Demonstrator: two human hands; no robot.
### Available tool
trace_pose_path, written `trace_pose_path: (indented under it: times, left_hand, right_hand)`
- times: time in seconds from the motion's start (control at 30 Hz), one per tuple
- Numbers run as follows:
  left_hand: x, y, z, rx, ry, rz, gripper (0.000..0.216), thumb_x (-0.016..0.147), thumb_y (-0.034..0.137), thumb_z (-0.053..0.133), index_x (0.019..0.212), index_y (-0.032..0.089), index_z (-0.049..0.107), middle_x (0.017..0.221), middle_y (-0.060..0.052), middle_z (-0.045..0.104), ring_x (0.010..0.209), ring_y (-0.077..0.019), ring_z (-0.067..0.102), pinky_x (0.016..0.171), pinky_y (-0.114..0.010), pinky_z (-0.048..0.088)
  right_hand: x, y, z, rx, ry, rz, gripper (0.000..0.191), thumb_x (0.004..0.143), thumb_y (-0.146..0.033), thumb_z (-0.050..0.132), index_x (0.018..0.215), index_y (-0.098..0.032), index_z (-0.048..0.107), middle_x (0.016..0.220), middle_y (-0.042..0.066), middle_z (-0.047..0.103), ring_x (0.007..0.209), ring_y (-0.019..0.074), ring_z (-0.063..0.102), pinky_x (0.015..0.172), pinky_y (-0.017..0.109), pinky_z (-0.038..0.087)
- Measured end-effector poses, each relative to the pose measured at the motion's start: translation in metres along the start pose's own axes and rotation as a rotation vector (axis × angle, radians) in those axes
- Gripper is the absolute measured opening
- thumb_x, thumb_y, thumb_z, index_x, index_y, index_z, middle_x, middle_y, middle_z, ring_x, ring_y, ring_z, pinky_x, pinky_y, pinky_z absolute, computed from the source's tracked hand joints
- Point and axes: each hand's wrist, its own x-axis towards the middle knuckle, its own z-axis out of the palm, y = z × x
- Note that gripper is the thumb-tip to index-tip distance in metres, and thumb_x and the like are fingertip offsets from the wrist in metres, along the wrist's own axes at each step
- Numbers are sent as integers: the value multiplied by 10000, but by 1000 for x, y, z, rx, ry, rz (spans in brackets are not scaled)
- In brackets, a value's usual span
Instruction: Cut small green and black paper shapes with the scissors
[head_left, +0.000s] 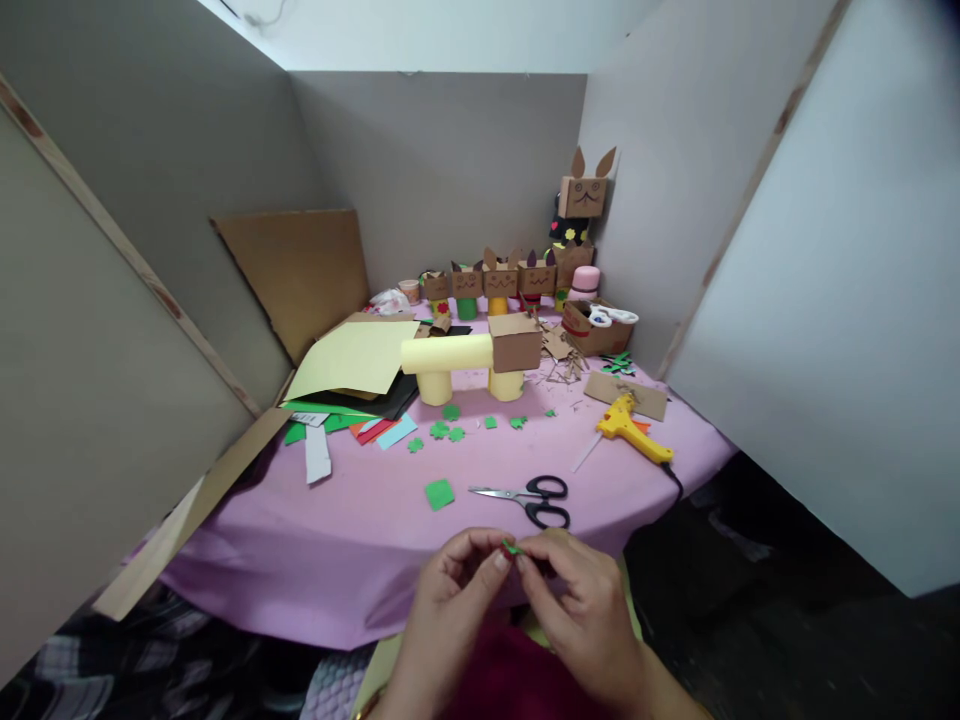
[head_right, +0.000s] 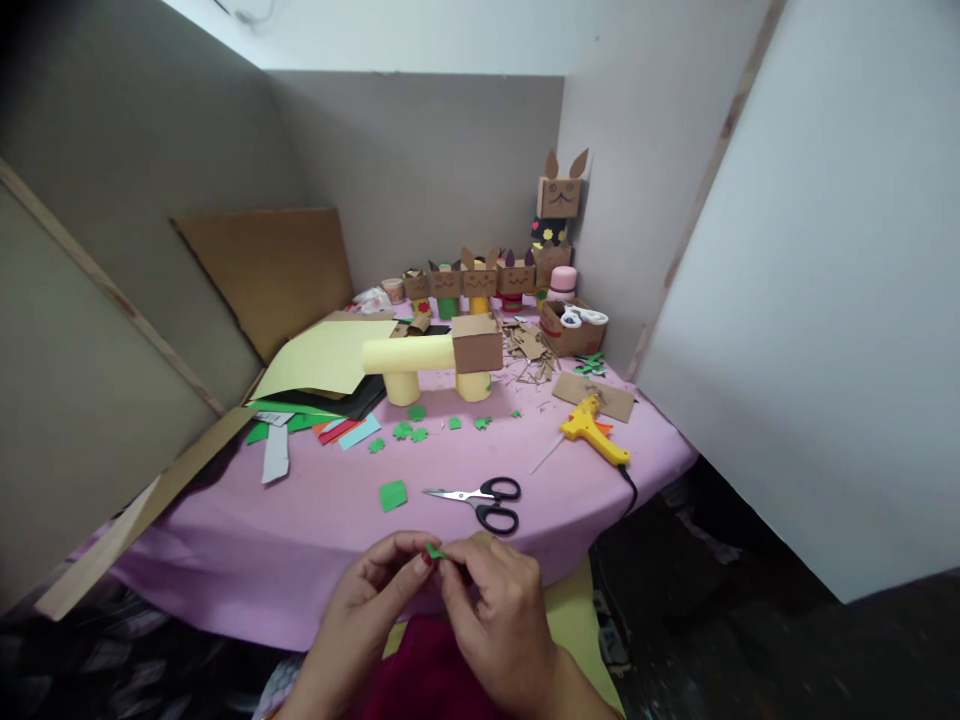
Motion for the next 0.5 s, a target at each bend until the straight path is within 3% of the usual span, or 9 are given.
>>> trace_pose_path:
  times: [0.13, 0.27, 0.5]
  left_hand:
    - [1, 0, -1, -1, -20, -41, 143, 702, 274, 704, 667, 150, 643, 592, 21, 604, 599, -105, 519, 599, -198, 418]
    - [3, -2, -2, -80, -19, -107, 187, 685, 297, 714, 643, 147, 611, 541, 34, 568, 534, -86, 486, 541, -184, 393]
    - [1, 4, 3, -95, -65, -124, 200, 638, 289, 744, 622, 151, 599, 558, 12, 603, 558, -120, 547, 566, -220, 434]
  right_hand:
    - [0, -1, 1, 89, -32, 88, 147, 834, -131, 510, 786, -141, 648, 666, 54, 648, 629, 164, 606, 596, 250, 436]
    - [0, -1, 3, 301, -60, 310, 145, 833, -207, 548, 734, -160, 642, 663, 29, 642, 616, 147, 589, 577, 226, 437]
    - [4, 0, 3, 695, -51, 584, 170, 817, -307, 591, 747, -152, 593, 623, -6, 585, 563, 117, 544, 540, 212, 442]
